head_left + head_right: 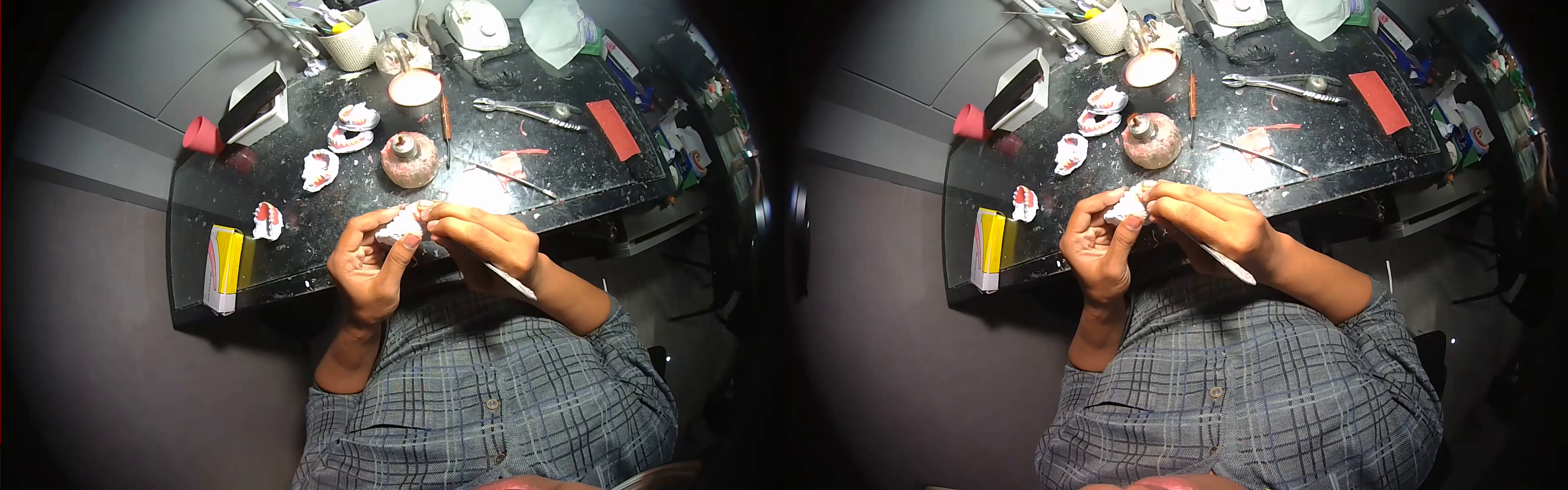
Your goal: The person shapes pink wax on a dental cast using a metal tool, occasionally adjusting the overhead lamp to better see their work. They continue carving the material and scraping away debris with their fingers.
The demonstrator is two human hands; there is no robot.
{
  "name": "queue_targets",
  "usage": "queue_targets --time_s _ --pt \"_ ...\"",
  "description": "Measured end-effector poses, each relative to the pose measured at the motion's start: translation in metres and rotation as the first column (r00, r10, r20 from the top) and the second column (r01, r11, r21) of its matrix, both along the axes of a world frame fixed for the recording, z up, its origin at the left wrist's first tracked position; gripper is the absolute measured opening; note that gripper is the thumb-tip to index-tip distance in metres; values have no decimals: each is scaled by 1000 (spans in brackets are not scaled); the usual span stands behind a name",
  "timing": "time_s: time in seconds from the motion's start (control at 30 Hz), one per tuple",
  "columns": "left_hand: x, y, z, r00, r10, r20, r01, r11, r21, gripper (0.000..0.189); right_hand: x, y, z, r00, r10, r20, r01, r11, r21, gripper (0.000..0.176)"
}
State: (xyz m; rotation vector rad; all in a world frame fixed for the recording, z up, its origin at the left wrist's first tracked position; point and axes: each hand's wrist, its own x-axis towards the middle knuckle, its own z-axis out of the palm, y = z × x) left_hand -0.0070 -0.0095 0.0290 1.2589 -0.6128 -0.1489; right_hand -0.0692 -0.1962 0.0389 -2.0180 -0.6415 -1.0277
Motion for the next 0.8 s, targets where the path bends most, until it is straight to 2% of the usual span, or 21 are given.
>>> queue_targets --time_s 0.13,0.2,0.43,0.5,0.6,0.7,0.73,0.8 --pt "1 -2 0 999 9 46 -10 1000 7 34 3 0 3 998 -52 27 52 998 19 25" --pt "0 -5 -1 987 60 147 -66 997 40 35 4 1 3 998 -61 31 59 997 49 23" --pt "-3 -7 -1 987 74 142 -80 996 38 34 8 2 1 998 -36 46 35 999 29 22" --pt "-3 -5 -2 996 48 80 -53 997 49 34 10 0 -1 998 -34 58 32 999 20 22" --pt "-3 -5 3 999 17 35 -18 1000 25 34 10 -3 -4 990 -104 92 102 994 29 20" --pt "-2 -4 4 999 32 -14 -32 999 29 35 9 -5 -6 981 -191 29 185 972 143 14" --pt "-2 -5 4 999 31 -14 -31 999 30 35 9 -4 -8 981 -191 28 186 972 144 14" --pt "-1 -9 4 999 36 3 -36 999 -36 36 10 -2 -11 991 -134 12 125 951 283 13"
